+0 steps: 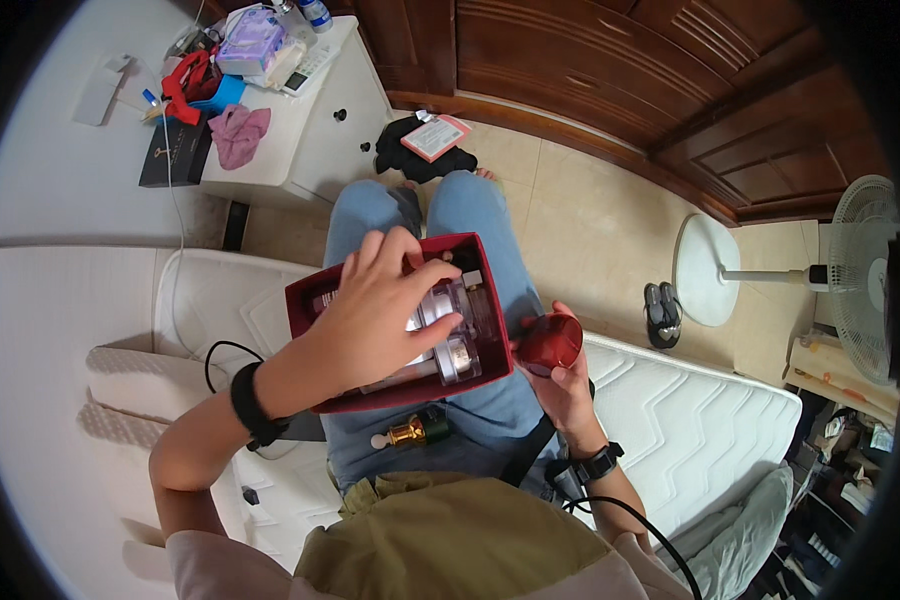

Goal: Clean skincare products and their packaging box using a cloth and sanitizing spray.

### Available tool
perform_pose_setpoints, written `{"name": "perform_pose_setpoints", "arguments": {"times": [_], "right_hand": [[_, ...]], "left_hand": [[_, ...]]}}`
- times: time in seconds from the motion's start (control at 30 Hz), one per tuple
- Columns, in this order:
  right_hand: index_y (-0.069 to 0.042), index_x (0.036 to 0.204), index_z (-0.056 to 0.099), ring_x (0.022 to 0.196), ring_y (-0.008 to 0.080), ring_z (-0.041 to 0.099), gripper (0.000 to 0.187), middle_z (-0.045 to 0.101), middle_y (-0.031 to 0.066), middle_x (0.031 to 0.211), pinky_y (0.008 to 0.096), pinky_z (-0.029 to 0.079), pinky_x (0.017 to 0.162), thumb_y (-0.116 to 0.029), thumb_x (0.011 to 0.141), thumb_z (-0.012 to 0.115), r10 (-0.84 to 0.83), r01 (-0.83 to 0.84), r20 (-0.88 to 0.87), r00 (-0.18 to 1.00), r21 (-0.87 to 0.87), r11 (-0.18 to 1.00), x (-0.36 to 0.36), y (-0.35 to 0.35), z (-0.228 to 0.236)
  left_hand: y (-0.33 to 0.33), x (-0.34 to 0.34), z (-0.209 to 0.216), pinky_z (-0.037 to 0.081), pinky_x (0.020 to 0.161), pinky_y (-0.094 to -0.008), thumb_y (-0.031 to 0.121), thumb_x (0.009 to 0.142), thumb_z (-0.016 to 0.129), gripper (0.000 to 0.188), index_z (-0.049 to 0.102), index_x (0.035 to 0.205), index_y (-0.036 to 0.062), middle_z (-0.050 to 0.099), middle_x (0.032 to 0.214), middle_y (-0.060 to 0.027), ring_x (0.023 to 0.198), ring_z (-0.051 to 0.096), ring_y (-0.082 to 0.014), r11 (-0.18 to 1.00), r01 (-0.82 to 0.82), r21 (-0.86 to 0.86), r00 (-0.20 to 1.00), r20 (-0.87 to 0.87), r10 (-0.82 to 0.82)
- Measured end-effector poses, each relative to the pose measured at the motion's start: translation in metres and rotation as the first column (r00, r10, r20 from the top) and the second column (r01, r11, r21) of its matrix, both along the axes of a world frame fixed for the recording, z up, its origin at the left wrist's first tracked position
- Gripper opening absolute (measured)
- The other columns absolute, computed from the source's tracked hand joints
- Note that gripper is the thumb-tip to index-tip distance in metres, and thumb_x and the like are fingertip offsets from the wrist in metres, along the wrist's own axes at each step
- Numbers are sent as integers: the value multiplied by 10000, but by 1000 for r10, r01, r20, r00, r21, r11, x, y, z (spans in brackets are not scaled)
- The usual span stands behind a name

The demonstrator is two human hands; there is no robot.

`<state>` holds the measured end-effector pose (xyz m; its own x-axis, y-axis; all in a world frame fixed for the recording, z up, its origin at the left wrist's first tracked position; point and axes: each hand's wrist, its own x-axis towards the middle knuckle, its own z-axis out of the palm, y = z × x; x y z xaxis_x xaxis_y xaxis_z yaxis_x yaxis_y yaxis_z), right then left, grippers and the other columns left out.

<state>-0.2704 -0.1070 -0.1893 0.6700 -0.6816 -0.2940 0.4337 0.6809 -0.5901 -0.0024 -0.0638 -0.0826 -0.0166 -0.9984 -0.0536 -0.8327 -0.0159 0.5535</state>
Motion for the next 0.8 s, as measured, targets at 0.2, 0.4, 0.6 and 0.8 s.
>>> {"name": "perform_pose_setpoints", "arguments": {"times": [0.2, 0.4, 0.6, 0.8], "right_hand": [[-167, 1517, 215, 1186, 320, 563, 929, 454, 157, 1393, 441, 454, 1035, -252, 766, 756, 9, -9, -25, 1000, 14, 1000, -2, -1, -3], [-182, 1513, 213, 1213, 342, 547, 904, 437, 159, 1411, 468, 434, 1058, -239, 788, 750, 25, -25, 10, 1000, 70, 997, -6, -4, -8], [-137, 1455, 267, 1217, 360, 537, 954, 448, 185, 1391, 490, 429, 1052, -343, 706, 821, -41, 36, -34, 999, -135, 990, 5, -14, 17], [-43, 1313, 350, 1380, 331, 395, 870, 517, 266, 1354, 453, 306, 1127, -172, 629, 871, 263, -257, -101, 959, -698, 669, 59, -59, 43]], "left_hand": [[7, -7, -16, 316, 951, -406, 268, 811, 738, 398, 626, 1154, 103, 444, 1103, -108, 1084, 412, -293, 996, -4, 88, 994, 112, -6], [36, -7, 6, 338, 920, -410, 210, 804, 725, 372, 632, 1149, 109, 477, 1104, -94, 1065, 445, -288, 995, -104, -11, 993, 59, 104], [92, -3, 16, 342, 951, -433, 87, 785, 694, 334, 631, 1111, 123, 514, 1185, -91, 1078, 473, -303, 936, -349, -50, 934, 64, 351], [128, -9, -1, 382, 955, -469, 57, 774, 688, 358, 613, 1122, 96, 485, 1249, -126, 1135, 442, -347, 860, -509, -38, 857, 72, 510]]}}
